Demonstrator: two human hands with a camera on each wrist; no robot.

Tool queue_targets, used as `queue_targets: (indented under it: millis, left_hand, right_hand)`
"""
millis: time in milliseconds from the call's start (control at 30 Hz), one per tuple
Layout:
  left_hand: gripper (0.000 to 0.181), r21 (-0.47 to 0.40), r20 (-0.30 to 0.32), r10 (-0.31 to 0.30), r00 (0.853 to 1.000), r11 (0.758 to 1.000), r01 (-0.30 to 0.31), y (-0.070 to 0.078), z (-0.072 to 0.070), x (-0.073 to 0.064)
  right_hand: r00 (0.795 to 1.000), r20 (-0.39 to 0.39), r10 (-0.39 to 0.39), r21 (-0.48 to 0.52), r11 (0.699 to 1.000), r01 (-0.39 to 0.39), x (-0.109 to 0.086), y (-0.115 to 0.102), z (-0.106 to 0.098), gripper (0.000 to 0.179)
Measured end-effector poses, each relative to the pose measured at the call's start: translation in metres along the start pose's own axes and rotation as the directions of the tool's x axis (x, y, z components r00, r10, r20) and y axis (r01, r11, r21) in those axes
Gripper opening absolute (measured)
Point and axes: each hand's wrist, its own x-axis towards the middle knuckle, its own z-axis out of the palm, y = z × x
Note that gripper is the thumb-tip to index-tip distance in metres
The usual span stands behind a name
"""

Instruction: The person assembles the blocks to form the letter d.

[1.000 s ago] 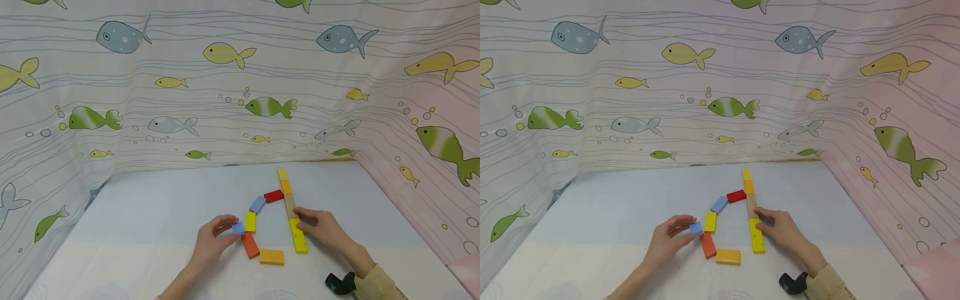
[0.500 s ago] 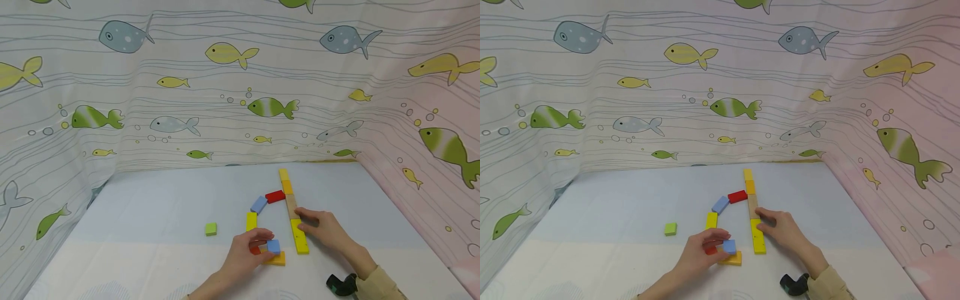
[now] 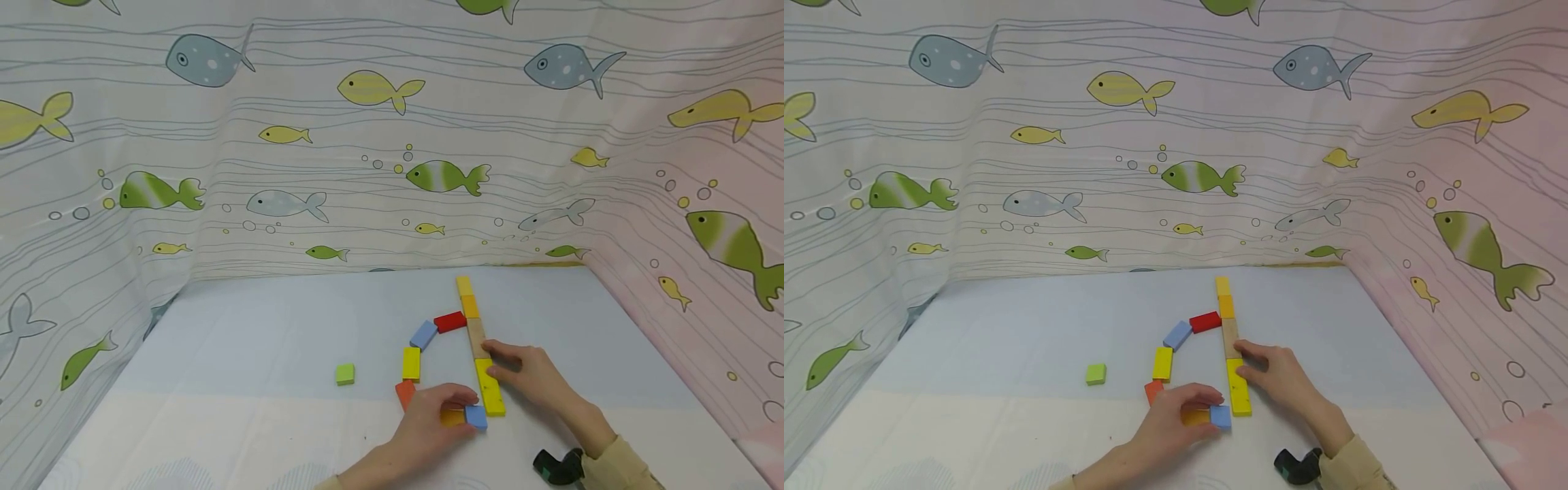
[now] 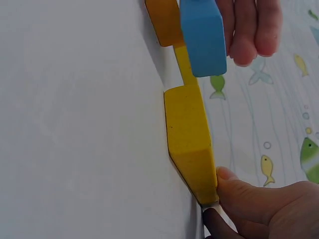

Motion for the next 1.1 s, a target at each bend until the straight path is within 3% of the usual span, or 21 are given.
queue_targets:
  millis: [533, 1100]
  left_hand:
    - [0.036, 0.126, 0.045, -0.016, 0.999, 0.992, 0.010, -0.0040, 0.0065, 0.0035]
    - [0.037, 0.162, 0.068, -0.009, 0.998, 0.987, -0.002, -0.0046, 0.0061, 0.0033]
  right_hand:
    - [1.000, 0.001, 0.029, -0.001, 1.000, -0.029, 0.0004, -0.0020, 0.0006, 0.053]
    - [0.999, 0.003, 0.040, -0.007, 0.999, -0.040, 0.0006, -0.0019, 0.0019, 0.053]
